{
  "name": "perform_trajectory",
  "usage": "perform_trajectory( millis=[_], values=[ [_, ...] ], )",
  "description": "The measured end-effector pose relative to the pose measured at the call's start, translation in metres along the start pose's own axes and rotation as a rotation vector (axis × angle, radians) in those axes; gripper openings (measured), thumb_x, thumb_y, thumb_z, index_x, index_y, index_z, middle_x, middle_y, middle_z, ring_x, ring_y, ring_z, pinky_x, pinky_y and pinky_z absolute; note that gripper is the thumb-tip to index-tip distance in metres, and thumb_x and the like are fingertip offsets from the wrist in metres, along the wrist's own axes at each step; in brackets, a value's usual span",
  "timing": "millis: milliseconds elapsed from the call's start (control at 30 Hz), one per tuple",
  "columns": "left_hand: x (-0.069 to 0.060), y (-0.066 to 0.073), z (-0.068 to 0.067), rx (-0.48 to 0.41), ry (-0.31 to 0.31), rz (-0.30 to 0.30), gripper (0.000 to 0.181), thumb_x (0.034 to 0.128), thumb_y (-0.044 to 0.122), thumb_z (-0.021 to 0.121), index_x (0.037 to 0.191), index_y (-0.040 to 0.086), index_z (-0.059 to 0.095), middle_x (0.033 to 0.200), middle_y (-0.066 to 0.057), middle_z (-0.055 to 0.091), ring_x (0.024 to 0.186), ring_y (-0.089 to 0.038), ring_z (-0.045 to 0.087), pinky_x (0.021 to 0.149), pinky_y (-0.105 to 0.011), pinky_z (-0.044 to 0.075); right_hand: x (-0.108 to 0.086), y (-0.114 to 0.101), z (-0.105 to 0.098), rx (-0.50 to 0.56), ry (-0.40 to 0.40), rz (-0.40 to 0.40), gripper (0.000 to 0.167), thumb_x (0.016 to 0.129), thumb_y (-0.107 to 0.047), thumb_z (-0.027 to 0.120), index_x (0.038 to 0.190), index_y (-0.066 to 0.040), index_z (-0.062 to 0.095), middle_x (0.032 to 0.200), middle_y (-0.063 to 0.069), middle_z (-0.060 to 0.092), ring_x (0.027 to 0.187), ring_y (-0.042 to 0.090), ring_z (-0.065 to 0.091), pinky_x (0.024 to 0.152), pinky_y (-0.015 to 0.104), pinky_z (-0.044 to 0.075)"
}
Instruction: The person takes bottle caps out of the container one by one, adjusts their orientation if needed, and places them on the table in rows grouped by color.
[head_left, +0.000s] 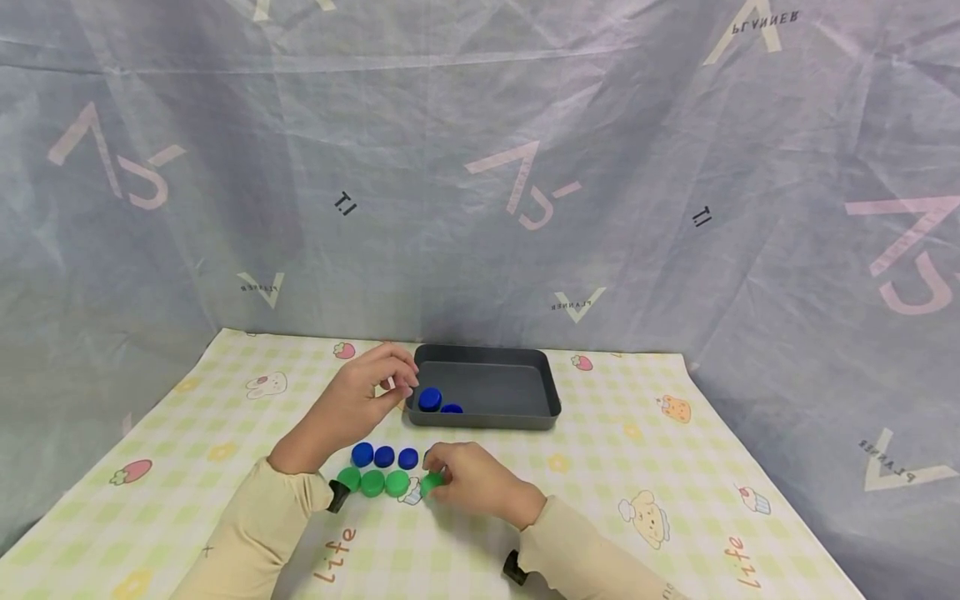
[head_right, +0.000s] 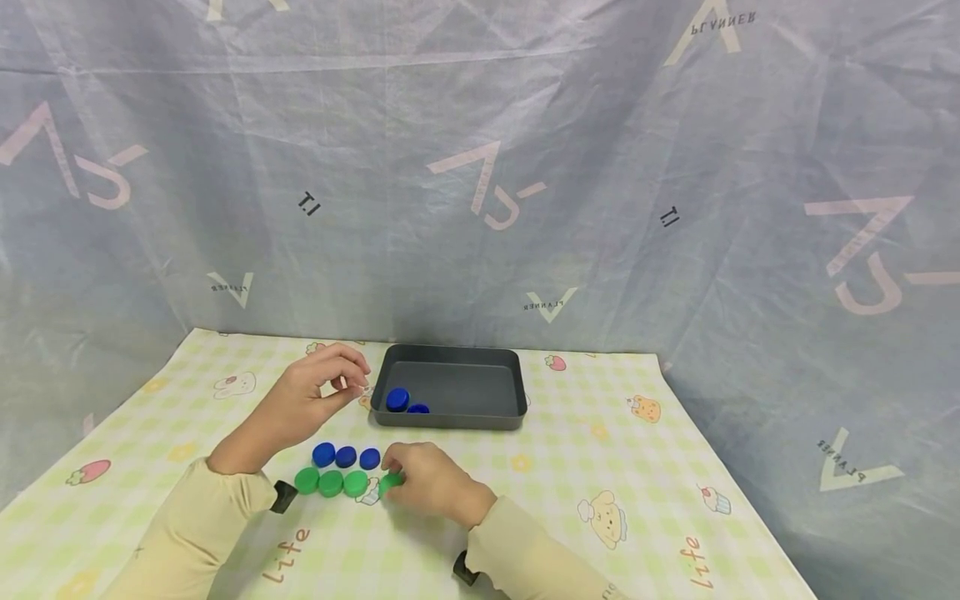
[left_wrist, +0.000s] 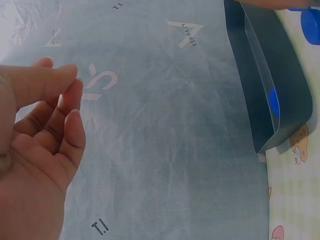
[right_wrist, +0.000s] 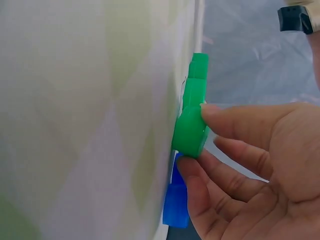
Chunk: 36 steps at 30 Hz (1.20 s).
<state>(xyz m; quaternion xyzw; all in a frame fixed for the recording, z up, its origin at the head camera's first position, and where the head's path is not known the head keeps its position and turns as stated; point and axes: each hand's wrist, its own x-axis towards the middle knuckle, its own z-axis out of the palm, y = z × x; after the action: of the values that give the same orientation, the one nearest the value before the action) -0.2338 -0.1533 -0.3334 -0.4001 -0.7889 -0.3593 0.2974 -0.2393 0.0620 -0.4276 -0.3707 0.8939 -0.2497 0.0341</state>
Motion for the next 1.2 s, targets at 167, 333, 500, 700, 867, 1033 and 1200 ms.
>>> perform_trajectory(
  millis=[167, 333, 500, 700, 867, 1033, 1200],
  values=[
    [0.001, 0.002, 0.000, 0.018, -0.009, 0.004, 0.034, 0.0794, -0.016, 0.073, 0.085, 0.017, 0.065, 0.103, 0.003, 0.063, 0.082, -0.009, 0.056, 0.068, -0.027, 0.050, 0.000, -0.002, 0.000, 0.006, 0.004, 0.028, 0.019, 0.082, -0.013, 0.083, 0.094, -0.015, 0.070, 0.086, -0.011, 0.066, 0.073, -0.001, 0.057, 0.069, 0.016, 0.047],
    [0.000, 0.002, 0.001, 0.022, -0.013, 0.000, 0.034, 0.0809, -0.014, 0.073, 0.089, 0.017, 0.065, 0.101, 0.004, 0.063, 0.082, -0.008, 0.056, 0.069, -0.027, 0.050, -0.001, -0.003, -0.001, -0.008, -0.007, 0.031, 0.015, 0.081, -0.016, 0.084, 0.090, -0.016, 0.071, 0.082, -0.013, 0.063, 0.070, -0.003, 0.054, 0.068, 0.015, 0.047],
    [0.000, 0.002, 0.001, 0.043, -0.020, -0.020, 0.032, 0.0825, -0.010, 0.074, 0.093, 0.019, 0.065, 0.099, 0.009, 0.063, 0.082, -0.006, 0.057, 0.070, -0.028, 0.051, -0.002, -0.005, -0.001, -0.018, -0.012, 0.027, 0.012, 0.082, -0.017, 0.083, 0.090, -0.016, 0.073, 0.082, -0.013, 0.064, 0.070, -0.003, 0.054, 0.068, 0.015, 0.046],
    [0.000, 0.003, 0.001, 0.055, -0.037, -0.042, 0.025, 0.0871, -0.004, 0.073, 0.093, 0.020, 0.066, 0.094, 0.007, 0.065, 0.082, -0.005, 0.057, 0.070, -0.028, 0.051, -0.003, -0.006, -0.004, -0.046, -0.015, 0.015, 0.013, 0.083, -0.020, 0.082, 0.094, -0.017, 0.075, 0.086, -0.013, 0.066, 0.071, -0.004, 0.055, 0.069, 0.016, 0.046],
    [0.000, 0.004, 0.001, 0.055, -0.030, -0.027, 0.024, 0.0876, -0.004, 0.072, 0.092, 0.019, 0.066, 0.091, 0.008, 0.064, 0.082, -0.005, 0.057, 0.072, -0.026, 0.052, -0.004, -0.007, -0.014, -0.014, -0.027, 0.027, 0.019, 0.086, -0.023, 0.079, 0.103, -0.015, 0.075, 0.097, -0.009, 0.070, 0.078, -0.002, 0.059, 0.072, 0.017, 0.048],
    [0.001, 0.005, 0.002, 0.085, -0.027, -0.051, 0.015, 0.0882, 0.006, 0.075, 0.092, 0.018, 0.067, 0.085, 0.013, 0.058, 0.078, -0.004, 0.053, 0.068, -0.023, 0.048, -0.008, -0.007, -0.035, 0.007, 0.012, -0.008, 0.023, 0.090, -0.024, 0.075, 0.110, -0.012, 0.074, 0.103, -0.001, 0.073, 0.088, 0.010, 0.066, 0.075, 0.020, 0.050],
    [-0.002, 0.006, 0.002, 0.129, -0.022, -0.098, 0.010, 0.0899, 0.013, 0.075, 0.092, 0.020, 0.067, 0.087, 0.013, 0.059, 0.081, -0.007, 0.054, 0.067, -0.025, 0.048, -0.011, -0.003, -0.055, 0.034, 0.091, -0.001, 0.022, 0.091, -0.024, 0.074, 0.111, -0.013, 0.074, 0.108, 0.002, 0.072, 0.091, 0.011, 0.067, 0.076, 0.023, 0.052]
  ],
)
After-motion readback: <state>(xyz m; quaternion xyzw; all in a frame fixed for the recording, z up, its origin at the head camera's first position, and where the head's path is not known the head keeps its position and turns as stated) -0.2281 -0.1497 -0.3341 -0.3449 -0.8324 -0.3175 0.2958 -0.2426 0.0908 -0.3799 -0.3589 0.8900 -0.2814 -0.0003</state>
